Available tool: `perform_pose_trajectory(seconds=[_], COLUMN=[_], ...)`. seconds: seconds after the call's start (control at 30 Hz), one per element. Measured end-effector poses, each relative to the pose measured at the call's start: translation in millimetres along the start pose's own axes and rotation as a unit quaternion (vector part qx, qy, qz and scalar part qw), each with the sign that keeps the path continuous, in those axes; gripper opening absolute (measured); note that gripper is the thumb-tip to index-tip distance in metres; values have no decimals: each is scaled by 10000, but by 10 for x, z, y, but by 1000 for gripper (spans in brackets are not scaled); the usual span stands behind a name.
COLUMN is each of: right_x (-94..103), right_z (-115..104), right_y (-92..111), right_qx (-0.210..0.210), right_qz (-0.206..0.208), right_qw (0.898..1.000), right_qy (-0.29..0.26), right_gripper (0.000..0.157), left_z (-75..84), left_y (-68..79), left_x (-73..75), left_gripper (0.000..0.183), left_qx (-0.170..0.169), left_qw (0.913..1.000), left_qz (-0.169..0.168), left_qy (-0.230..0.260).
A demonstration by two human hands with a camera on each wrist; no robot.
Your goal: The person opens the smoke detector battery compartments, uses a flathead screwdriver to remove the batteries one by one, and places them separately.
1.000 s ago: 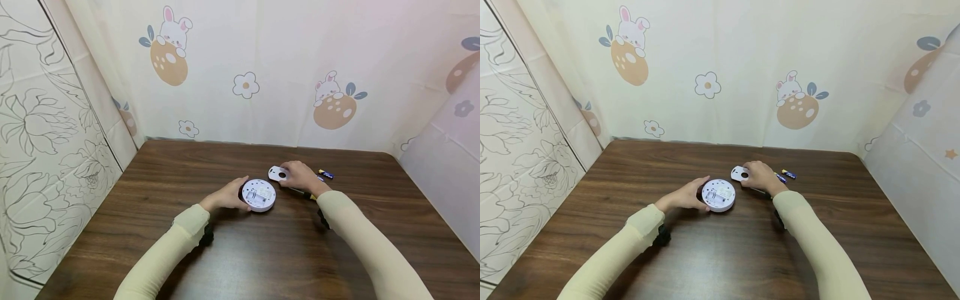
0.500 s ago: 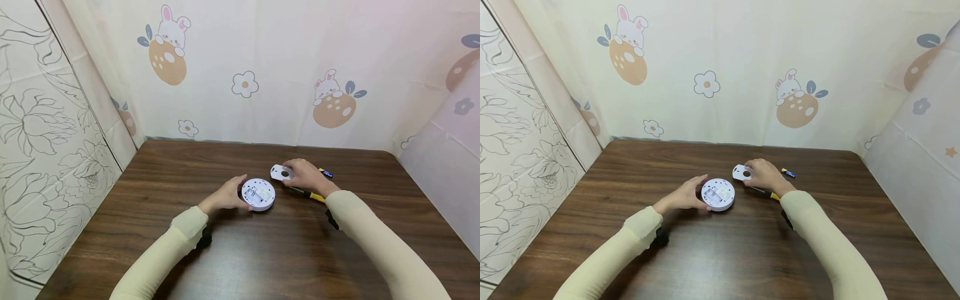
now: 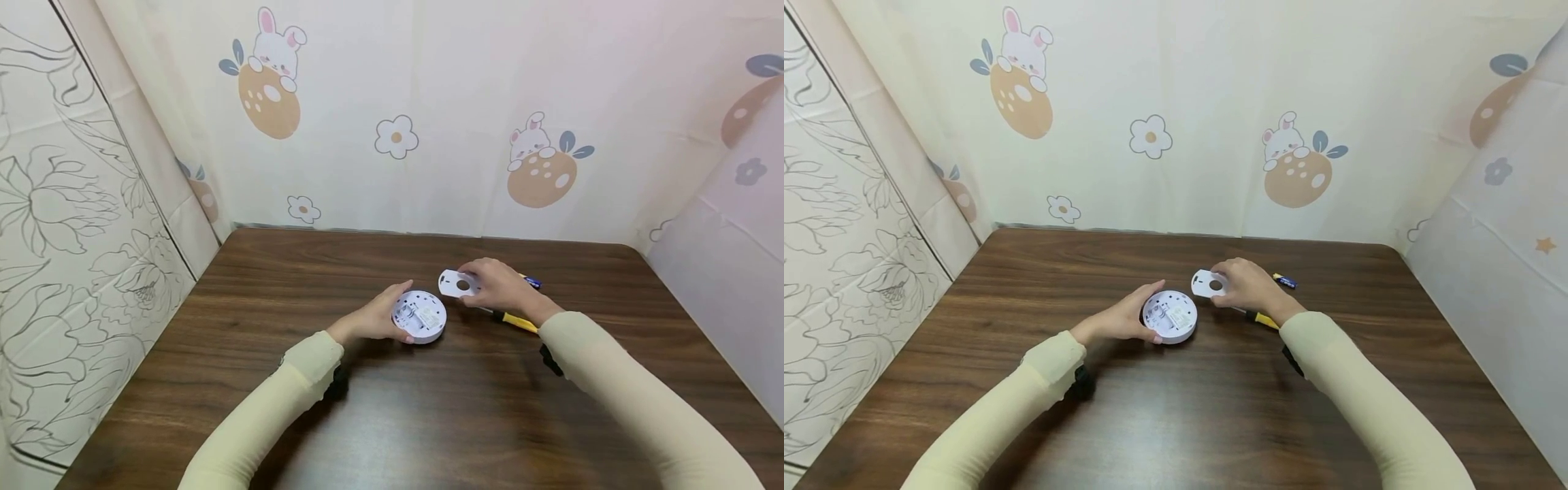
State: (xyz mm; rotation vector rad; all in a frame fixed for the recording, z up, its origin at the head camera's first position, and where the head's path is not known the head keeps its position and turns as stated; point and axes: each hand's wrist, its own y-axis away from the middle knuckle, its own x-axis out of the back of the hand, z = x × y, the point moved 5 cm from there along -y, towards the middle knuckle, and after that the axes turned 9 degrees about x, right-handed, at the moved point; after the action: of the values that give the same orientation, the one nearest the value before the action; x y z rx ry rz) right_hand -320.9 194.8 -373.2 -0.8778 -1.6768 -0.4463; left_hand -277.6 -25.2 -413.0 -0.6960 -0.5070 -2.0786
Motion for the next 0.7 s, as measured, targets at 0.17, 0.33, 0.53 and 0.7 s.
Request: perform_pose_trajectory(seconds=[0.17,0.33,0.53,0.7], right_x=[3,16,5,-54], right_z=[-81,-182,-400,-588], right_y=[-13,-14,-32,-69], right_qx=[204,505,1060,1466], right_qz=[40,102,134,107], right_qw=[9998,9987,9942,9886], right_qy=[24,-31,-151,-313], right_gripper=[53,52,46,40], left_z=[-23,-20,-45,-75], left_y=[22,24,15,3], left_x=[10,5,11,26], left_gripper=[111,114,109,104], left_qx=[75,244,325,301], left_qw=[9996,9995,9994,9995], left_qz=[-252,-209,-128,-23], left_qy=[110,21,-44,-28])
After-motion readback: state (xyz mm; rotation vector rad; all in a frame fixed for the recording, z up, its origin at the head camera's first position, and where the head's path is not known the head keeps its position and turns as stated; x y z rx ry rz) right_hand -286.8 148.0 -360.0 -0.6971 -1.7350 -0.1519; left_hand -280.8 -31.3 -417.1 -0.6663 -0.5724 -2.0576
